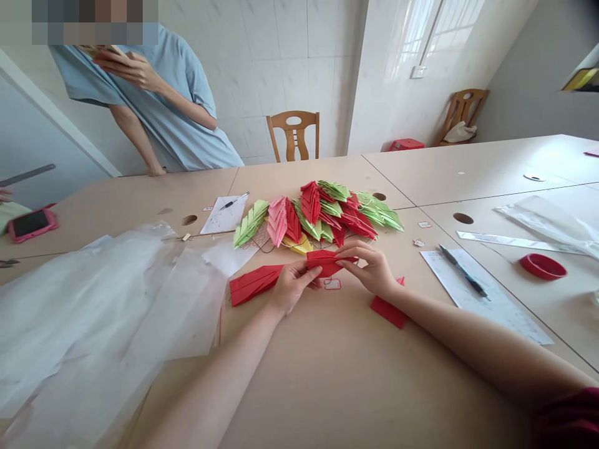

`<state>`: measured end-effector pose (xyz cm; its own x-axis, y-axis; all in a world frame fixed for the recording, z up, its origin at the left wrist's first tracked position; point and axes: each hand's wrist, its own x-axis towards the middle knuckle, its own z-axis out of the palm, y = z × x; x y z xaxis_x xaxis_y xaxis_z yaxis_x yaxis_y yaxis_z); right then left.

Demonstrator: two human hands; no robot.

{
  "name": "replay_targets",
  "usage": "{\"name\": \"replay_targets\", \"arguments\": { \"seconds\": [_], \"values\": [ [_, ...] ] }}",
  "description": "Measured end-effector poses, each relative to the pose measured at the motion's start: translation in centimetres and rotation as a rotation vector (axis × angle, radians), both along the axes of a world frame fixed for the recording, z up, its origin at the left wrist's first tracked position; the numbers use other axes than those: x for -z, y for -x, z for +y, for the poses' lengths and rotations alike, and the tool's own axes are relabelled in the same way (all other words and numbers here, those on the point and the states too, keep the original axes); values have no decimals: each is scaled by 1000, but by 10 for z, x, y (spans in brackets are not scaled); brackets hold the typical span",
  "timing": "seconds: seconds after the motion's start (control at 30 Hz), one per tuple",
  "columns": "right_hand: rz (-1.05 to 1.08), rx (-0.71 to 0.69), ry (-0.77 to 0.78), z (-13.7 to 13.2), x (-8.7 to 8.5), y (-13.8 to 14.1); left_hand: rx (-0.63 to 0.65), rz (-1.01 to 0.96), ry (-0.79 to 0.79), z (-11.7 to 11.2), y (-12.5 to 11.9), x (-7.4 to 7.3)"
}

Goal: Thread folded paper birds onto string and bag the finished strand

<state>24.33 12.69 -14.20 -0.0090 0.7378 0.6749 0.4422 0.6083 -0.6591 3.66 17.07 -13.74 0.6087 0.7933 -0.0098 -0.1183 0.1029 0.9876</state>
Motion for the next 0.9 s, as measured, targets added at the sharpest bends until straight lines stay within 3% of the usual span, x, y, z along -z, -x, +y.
{"name": "replay_targets", "arguments": {
  "seconds": [0.17, 0.47, 0.7, 0.9],
  "values": [
    [158, -34, 119, 4, 1, 0, -89, 95, -83, -1, -3, 3],
    [351, -81, 291, 2, -12, -1, -156, 71, -1, -1, -2, 3],
    [343, 49, 261, 5, -16, -7, -248, 50, -64, -1, -3, 4],
    [238, -16, 275, 10, -2, -2, -284, 113, -147, -1, -4, 6]
  ]
}}
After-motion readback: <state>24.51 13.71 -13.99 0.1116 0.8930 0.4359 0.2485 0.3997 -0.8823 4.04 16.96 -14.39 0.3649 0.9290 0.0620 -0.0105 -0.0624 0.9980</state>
